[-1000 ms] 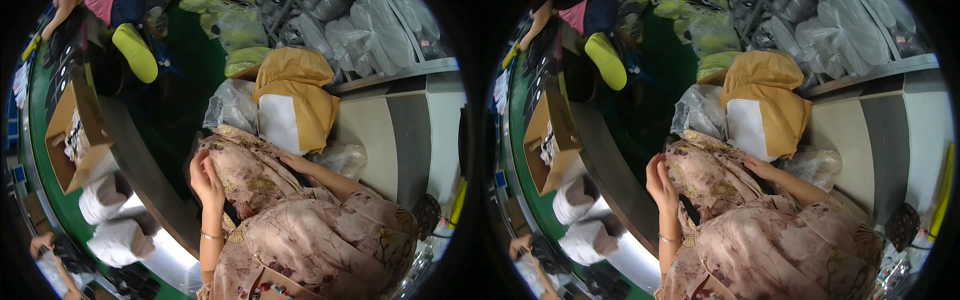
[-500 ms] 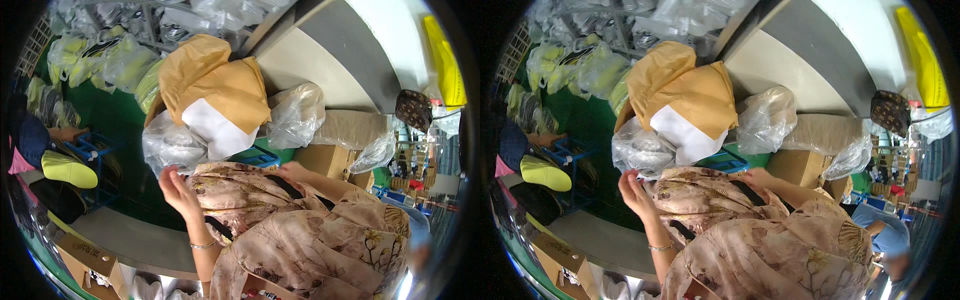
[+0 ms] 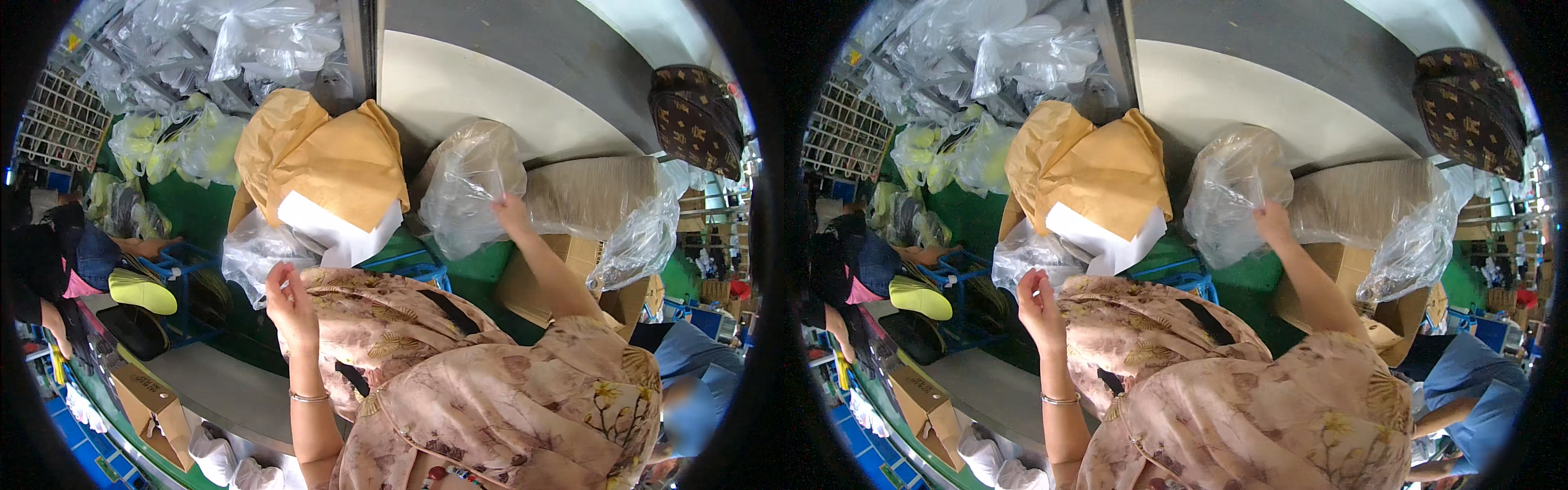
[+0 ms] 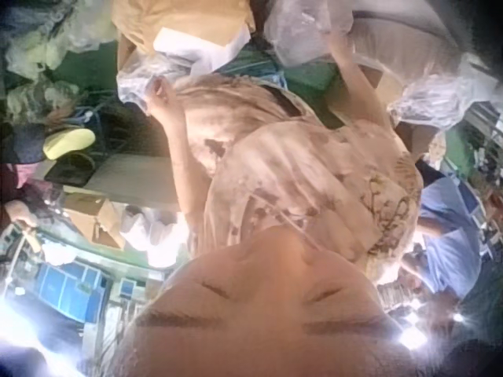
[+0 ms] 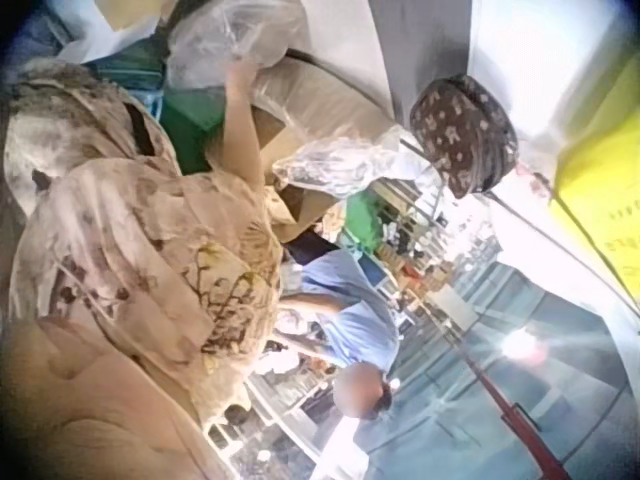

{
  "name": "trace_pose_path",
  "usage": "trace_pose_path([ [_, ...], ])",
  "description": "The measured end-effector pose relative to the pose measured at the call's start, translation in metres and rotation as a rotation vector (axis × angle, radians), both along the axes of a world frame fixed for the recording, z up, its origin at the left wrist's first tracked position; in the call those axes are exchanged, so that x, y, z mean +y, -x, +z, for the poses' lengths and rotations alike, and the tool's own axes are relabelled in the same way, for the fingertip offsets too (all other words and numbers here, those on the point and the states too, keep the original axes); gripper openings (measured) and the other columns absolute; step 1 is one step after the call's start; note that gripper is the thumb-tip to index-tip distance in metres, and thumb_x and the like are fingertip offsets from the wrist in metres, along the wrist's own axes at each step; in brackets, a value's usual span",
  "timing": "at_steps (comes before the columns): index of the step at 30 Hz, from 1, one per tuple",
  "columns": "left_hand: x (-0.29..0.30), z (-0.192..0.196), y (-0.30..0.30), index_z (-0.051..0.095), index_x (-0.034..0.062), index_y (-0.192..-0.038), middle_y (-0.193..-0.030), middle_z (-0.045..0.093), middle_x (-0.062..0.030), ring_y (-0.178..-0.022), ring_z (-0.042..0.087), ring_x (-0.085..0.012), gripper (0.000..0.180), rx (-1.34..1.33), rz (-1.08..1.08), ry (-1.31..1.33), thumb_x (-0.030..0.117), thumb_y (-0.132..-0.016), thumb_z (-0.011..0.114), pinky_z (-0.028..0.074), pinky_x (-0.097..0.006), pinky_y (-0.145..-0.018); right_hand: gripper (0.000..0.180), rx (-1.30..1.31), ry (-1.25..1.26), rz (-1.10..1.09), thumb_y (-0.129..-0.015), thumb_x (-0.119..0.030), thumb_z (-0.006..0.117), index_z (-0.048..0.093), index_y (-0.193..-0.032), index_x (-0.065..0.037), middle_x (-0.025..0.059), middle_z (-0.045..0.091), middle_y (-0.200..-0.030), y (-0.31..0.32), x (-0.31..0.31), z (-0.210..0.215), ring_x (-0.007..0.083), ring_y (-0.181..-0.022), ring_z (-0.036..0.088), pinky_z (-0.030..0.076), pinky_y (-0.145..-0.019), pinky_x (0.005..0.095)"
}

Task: The person wraps individual shoe components in white tissue paper and then wraps the completed bundles in brown paper before placing them into cardboard boxes on a conveyor belt.

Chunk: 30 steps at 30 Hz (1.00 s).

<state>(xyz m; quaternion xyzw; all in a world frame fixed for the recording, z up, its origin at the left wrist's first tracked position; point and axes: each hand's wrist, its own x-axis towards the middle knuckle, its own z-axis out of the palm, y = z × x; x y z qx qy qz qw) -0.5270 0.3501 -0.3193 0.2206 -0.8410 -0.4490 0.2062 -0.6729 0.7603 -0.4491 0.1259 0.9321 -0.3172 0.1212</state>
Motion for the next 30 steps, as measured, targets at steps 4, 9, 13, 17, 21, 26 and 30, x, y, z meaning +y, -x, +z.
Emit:
trace_pose_path([
  [4,0.047,-0.019,0.04,0.055,-0.002,-0.104,-0.096,0.06,-0.0175,-0.084,0.061,-0.0226,0.02,-0.148,-0.246,0.022,0.005,-0.086,0.056,0.05,-0.03,-0.068,0.02,0.104,0.4,-0.108,-0.083,-0.021,0.057,0.058,-0.078,-0.002,0.0034,0.054,-0.063,0.018,0.018,0.087,0.0153,-0.057,0.051,0.039,-0.053,0.0294],
  [9,0.158,-0.033,0.09,0.022,-0.005,-0.135,-0.135,0.031,-0.0294,-0.127,0.03,-0.0401,0.095,-0.213,-0.781,-0.07,0.034,-0.068,0.077,0.028,-0.04,-0.105,0.026,-0.02,0.69,-0.101,-0.084,-0.032,0.058,0.06,-0.081,-0.007,-0.0049,0.046,-0.061,0.037,0.022,0.169,0.0042,-0.054,0.038,0.026,-0.045,0.0215],
  [13,0.238,-0.023,0.11,0.015,-0.0043,-0.137,-0.139,0.023,-0.0269,-0.131,0.023,-0.0382,0.095,-0.4,-0.784,0.13,0.035,-0.072,0.071,0.024,-0.042,-0.106,0.033,-0.159,0.514,-0.02,-0.083,-0.037,0.06,0.059,-0.089,-0.005,-0.0011,0.051,-0.073,0.047,0.028,0.193,0.0076,-0.062,0.043,0.034,-0.052,0.0238],
  [17,0.222,-0.1,0.157,0.052,0.0014,-0.101,-0.085,0.052,-0.0064,-0.072,0.05,-0.0158,0.022,-0.153,-0.251,-1.231,0.019,-0.088,0.051,0.043,-0.029,-0.062,0.034,-0.084,0.201,0.207,-0.079,-0.028,0.066,0.057,-0.098,-0.001,0.005,0.056,-0.085,0.056,0.04,0.213,0.0114,-0.073,0.048,0.041,-0.064,0.028],
  [21,0.192,0.006,0.193,0.054,0.0019,-0.09,-0.059,0.041,0.0012,-0.044,0.035,-0.0078,0.017,-0.222,-0.192,-1.012,0.017,-0.09,0.047,0.027,-0.021,-0.038,0.034,0.497,-0.018,0.171,-0.074,-0.02,0.069,0.056,-0.1,-0.002,0.0102,0.06,-0.091,0.053,0.052,0.223,0.0191,-0.081,0.056,0.046,-0.072,0.0334],
  [26,0.208,0.065,0.203,0.051,0.0043,-0.081,-0.056,0.04,0.001,-0.04,0.031,-0.0066,0.016,-0.392,-0.385,-1.164,0.015,-0.089,0.044,0.024,-0.022,-0.035,0.04,0.749,0.195,0.58,-0.074,-0.023,0.068,0.053,-0.104,-0.002,0.0152,0.059,-0.099,-0.018,-0.042,0.206,0.0337,-0.088,0.059,0.048,-0.075,0.0442],
  [30,0.211,0.061,0.207,0.05,0.004,-0.081,-0.055,0.038,0.0014,-0.041,0.032,-0.0075,0.011,-0.343,-0.356,-1.233,0.009,-0.086,0.041,0.024,-0.022,-0.036,0.03,0.273,0.044,0.558,-0.078,-0.026,0.065,0.052,-0.091,-0.002,0.0156,0.06,-0.076,0.014,-0.046,0.088,0.0361,-0.071,0.06,0.048,-0.062,0.0466],
])
